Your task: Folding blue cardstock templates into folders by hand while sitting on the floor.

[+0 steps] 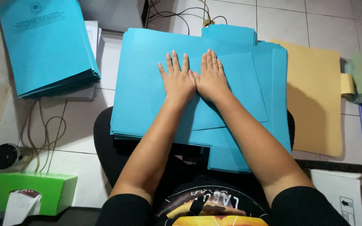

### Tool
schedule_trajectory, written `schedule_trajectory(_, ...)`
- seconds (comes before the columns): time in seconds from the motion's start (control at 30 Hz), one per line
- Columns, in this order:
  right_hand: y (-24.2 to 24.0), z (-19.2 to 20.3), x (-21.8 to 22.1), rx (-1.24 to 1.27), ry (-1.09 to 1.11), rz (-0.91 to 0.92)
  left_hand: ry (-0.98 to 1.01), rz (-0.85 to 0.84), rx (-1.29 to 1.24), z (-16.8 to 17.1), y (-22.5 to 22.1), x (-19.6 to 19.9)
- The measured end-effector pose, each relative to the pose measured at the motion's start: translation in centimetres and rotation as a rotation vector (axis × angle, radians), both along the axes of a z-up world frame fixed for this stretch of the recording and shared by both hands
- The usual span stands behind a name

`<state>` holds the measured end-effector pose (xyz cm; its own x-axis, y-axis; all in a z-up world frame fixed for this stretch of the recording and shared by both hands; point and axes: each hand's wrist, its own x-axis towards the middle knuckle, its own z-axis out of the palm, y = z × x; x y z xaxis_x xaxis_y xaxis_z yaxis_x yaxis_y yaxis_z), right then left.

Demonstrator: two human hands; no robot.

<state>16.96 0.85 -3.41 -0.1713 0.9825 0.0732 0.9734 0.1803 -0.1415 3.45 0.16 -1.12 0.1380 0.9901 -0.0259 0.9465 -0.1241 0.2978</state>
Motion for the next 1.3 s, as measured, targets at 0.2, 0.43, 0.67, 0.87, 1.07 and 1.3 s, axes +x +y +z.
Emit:
schedule_trajectory(0.2, -1.0, 2.5, 3.7, -0.126, -0.021, -0.039, -0.060, 0.053, 0.031, 1.1, -1.1, -2.2)
schedule_trajectory(0.43, -3.8, 3.1, 9.8, -0.157, -0.050, -0.154, -0.049, 0.184, 0.036, 0.1, -0.9, -4.1)
schedule_trajectory(0.67, -6.4, 1.7, 13.5, -0.118, -0.084, -0.129, -0.034, 0.236, 0.024, -0.3, -0.8, -4.3)
schedule_trajectory(0.87, -5.8, 1.6, 8.2, -0.079, -0.111, -0.059, -0.034, 0.246, 0.018, 0.1, -0.9, -3.6)
schedule_trajectory(1.07, -2.6, 0.2, -0.8, -0.012, -0.069, 0.170, -0.005, 0.240, 0.032, -0.6, -0.5, -3.7)
schedule_trajectory(1.3, 0.5, 1.4, 0.2, -0.048, -0.037, 0.030, -0.026, 0.232, -0.023, 0.8, -0.9, -4.0)
